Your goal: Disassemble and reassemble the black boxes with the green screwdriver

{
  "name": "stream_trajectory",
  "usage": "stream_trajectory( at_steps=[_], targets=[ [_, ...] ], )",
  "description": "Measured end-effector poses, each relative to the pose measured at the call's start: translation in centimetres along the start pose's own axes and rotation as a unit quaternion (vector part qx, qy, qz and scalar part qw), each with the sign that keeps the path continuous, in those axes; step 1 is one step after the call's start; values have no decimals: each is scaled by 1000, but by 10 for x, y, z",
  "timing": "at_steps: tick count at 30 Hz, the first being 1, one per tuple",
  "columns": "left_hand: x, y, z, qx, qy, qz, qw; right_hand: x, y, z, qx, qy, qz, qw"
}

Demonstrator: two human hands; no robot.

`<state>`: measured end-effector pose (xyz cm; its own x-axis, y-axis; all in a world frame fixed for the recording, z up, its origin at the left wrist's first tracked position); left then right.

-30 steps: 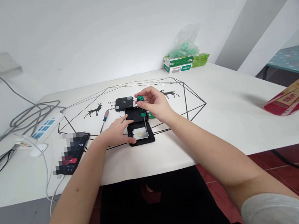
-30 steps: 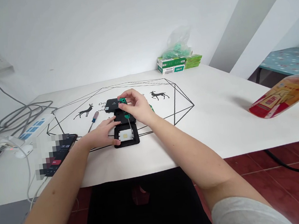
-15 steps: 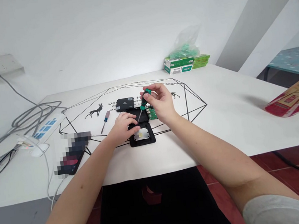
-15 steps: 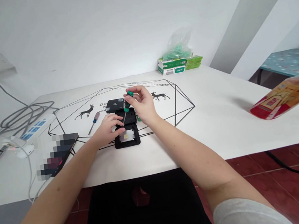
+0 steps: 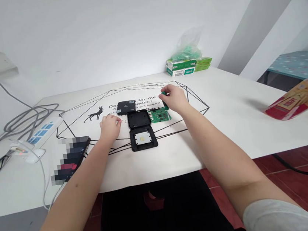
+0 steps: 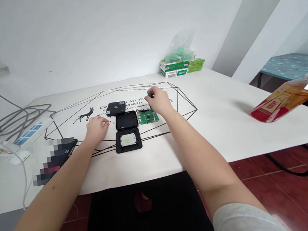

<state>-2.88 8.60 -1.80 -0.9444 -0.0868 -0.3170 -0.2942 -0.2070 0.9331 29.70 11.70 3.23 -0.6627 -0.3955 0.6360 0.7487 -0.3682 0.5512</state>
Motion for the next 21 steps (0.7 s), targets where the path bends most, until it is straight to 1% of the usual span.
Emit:
stream_trajectory(
  at_steps=[1, 3, 4, 6, 8, 9, 11, 13, 14, 16, 17, 18, 19, 20, 21],
  targets=[
    [1, -2, 2, 3, 2, 5, 1000, -10, 2, 1, 27, -21, -46, 998],
    [2, -5, 4, 9, -3, 1, 1000, -34, 4, 2, 70, -71, -96, 990],
    [3, -6, 4, 11, -5, -4, 1000, -46, 6, 2, 74, -89, -115, 987],
    [4, -4, 2, 8, -3, -18, 1000, -64, 9, 1, 75, -103, -137, 982],
    [5, 1, -2, 7, -8, -38, 999, -76, 10, -2, 80, -121, -153, 977],
    [4, 3, -5, 10, -21, -51, 998, -79, 9, -4, 85, -133, -164, 974],
    [-3, 7, -13, 32, -82, -73, 993, -77, 7, -8, 98, -155, -188, 965],
    [-11, 7, -23, 71, -152, -73, 983, -65, 4, -10, 107, -158, -211, 959],
    [-14, 6, -27, 94, -174, -66, 978, -55, 2, -10, 109, -147, -221, 958],
    [-18, 3, -33, 133, -194, -52, 971, -29, -3, -9, 122, -95, -225, 962],
    [-18, 2, -34, 143, -195, -49, 969, -10, -9, -10, 154, -29, -210, 965],
    [-18, 2, -35, 149, -194, -48, 968, 9, -16, -13, 194, 34, -171, 965],
    [-17, 2, -35, 152, -194, -46, 968, 28, -24, -20, 249, 83, -118, 958],
    [-16, 2, -35, 155, -194, -43, 968, 47, -32, -29, 306, 131, -61, 941],
    [-15, 2, -35, 159, -196, -38, 967, 65, -39, -40, 363, 172, -22, 916]
  ],
)
Point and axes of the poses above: each hand's wrist, its own z-axis towards the middle knuckle, its own y-axis out of the back of the hand, x = y × z, the point moved 5 cm from there along z, towards the middle knuckle, and after that the axes turned 14 degrees about y, right-handed, at the moved point
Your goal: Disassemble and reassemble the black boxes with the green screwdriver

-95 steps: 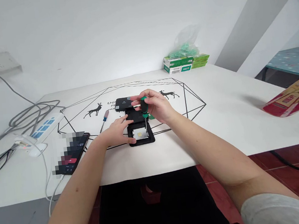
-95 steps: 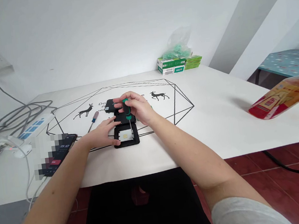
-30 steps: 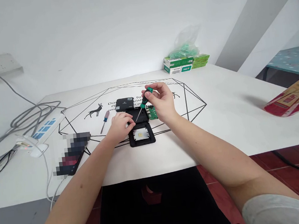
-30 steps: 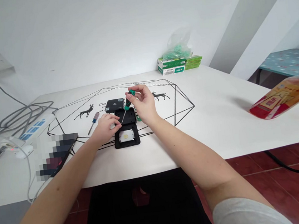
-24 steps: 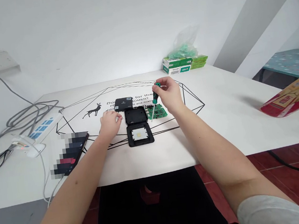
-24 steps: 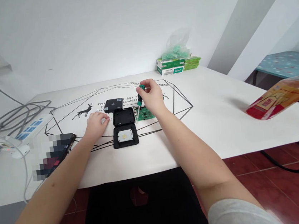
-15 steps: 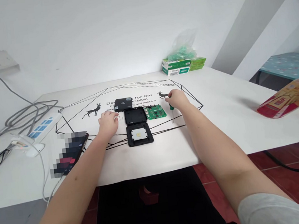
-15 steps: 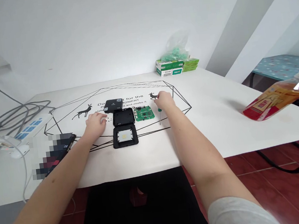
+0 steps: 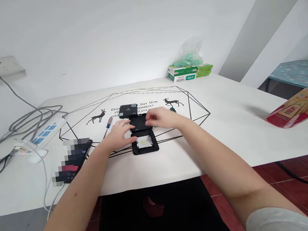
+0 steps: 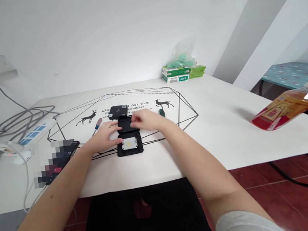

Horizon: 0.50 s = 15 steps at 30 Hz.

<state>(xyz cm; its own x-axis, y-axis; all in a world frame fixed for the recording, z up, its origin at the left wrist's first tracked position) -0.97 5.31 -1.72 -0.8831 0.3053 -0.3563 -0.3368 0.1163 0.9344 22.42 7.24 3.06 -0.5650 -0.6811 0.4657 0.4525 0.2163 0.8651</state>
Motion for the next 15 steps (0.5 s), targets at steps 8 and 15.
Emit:
stream_trajectory(
  at_steps=[8, 15],
  targets=[
    [5, -4, 2, 32, 12, 14, 999, 65, -48, -3, 192, 128, -128, 965],
    [5, -3, 3, 39, 20, 18, 999, 59, -31, -1, 160, 108, -89, 977]
  ],
)
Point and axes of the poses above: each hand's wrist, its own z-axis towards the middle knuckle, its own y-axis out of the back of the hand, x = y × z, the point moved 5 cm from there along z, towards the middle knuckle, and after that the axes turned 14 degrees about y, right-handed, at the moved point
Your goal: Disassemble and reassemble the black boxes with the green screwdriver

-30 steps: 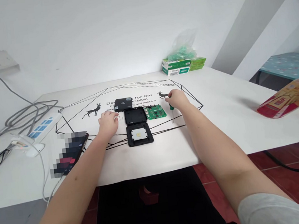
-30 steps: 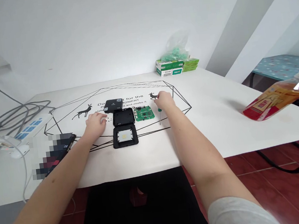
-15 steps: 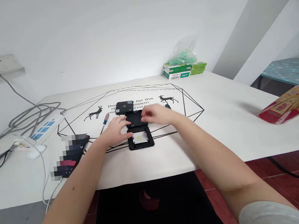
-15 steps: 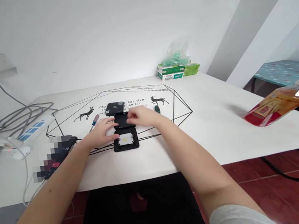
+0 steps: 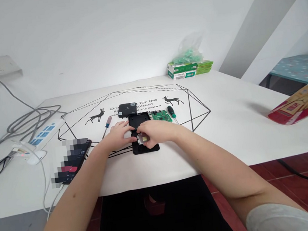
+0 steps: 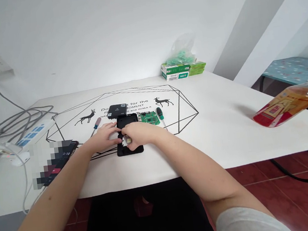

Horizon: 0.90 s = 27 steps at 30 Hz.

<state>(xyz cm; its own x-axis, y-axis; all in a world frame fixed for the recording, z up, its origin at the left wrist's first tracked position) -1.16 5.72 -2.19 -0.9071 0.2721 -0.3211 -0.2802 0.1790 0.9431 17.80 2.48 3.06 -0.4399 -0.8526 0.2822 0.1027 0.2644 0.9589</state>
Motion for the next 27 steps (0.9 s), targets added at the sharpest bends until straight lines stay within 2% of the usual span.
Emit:
stream_trajectory(
  at_steps=[2, 3, 5, 7, 12, 17, 22, 27],
  targets=[
    [-1, 0, -1, -4, -2, -3, 1000, -6, 11, -12, -18, -16, 0, 1000],
    [-1, 0, -1, -4, -4, -6, 1000, -12, 14, -20, -4, -50, -1, 999],
    [-3, 0, -3, -5, -5, -10, 1000, -28, 10, -36, 84, -148, 17, 985],
    [-4, -1, -3, -8, -5, -13, 1000, -41, 5, -47, 125, -208, 25, 970],
    [-5, 0, -4, -25, -14, -2, 1000, -54, 0, -47, 101, -213, 58, 970],
    [-11, 2, -9, -27, -27, 18, 999, -69, 12, -46, 30, -255, 12, 966],
    [-18, 7, -17, -18, -24, 31, 999, -86, 10, -46, 35, -270, 1, 962],
    [-18, 10, -17, -30, 1, 18, 999, -88, 6, -41, 21, -253, 3, 967]
  ],
)
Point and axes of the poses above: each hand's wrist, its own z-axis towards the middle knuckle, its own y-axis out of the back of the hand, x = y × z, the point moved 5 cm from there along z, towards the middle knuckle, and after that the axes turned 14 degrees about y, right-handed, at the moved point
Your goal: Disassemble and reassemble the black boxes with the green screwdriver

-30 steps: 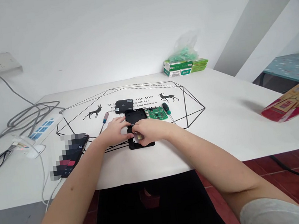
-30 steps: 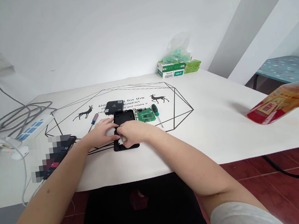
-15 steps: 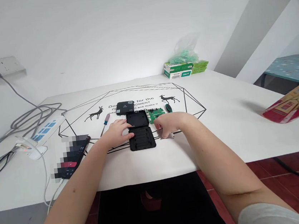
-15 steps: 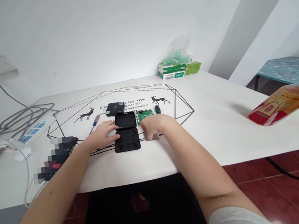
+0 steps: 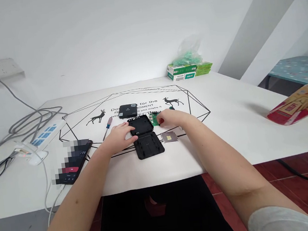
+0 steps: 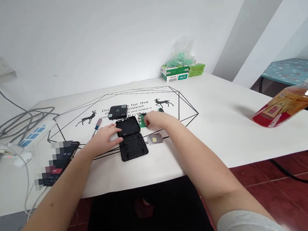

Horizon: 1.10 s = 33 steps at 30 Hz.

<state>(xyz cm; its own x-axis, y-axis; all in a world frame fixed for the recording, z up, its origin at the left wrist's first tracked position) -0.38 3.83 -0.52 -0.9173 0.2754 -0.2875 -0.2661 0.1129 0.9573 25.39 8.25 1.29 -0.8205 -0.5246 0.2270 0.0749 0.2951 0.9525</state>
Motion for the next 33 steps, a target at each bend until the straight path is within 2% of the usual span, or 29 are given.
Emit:
stream_trajectory(
  at_steps=[3, 7, 9, 11, 14, 19, 21, 24, 27, 30, 33],
  targets=[
    [4, -2, 4, -15, 25, 6, 1000, 3, -1, 2, -7, 2, 5, 1000],
    [6, -9, 10, -8, 11, 6, 1000, 0, -1, 5, -20, 1, -10, 1000],
    [8, -11, 12, -10, 6, 1, 1000, -4, 4, 5, -68, 9, -27, 997],
    [9, -12, 14, -14, 2, -3, 1000, -7, 12, 4, -143, 27, -23, 989],
    [10, -13, 16, -15, -1, -3, 1000, -15, 17, 3, -213, 25, 61, 975],
    [9, -12, 15, -23, 11, -11, 1000, -23, 11, 6, -232, 13, 185, 955],
    [10, -10, 16, -39, 18, -18, 999, -20, 11, 7, -263, 45, 224, 937],
    [11, -8, 18, -69, 29, -28, 997, -4, 12, 6, -300, 133, 269, 905],
    [11, -9, 21, -83, 53, -51, 994, 22, 7, 7, -274, 212, 265, 900],
    [10, -12, 22, -81, 57, -79, 992, 45, -8, 12, -197, 226, 207, 931],
    [9, -15, 23, -74, 42, -81, 993, 61, -19, 16, -157, 240, 136, 948]
  ],
)
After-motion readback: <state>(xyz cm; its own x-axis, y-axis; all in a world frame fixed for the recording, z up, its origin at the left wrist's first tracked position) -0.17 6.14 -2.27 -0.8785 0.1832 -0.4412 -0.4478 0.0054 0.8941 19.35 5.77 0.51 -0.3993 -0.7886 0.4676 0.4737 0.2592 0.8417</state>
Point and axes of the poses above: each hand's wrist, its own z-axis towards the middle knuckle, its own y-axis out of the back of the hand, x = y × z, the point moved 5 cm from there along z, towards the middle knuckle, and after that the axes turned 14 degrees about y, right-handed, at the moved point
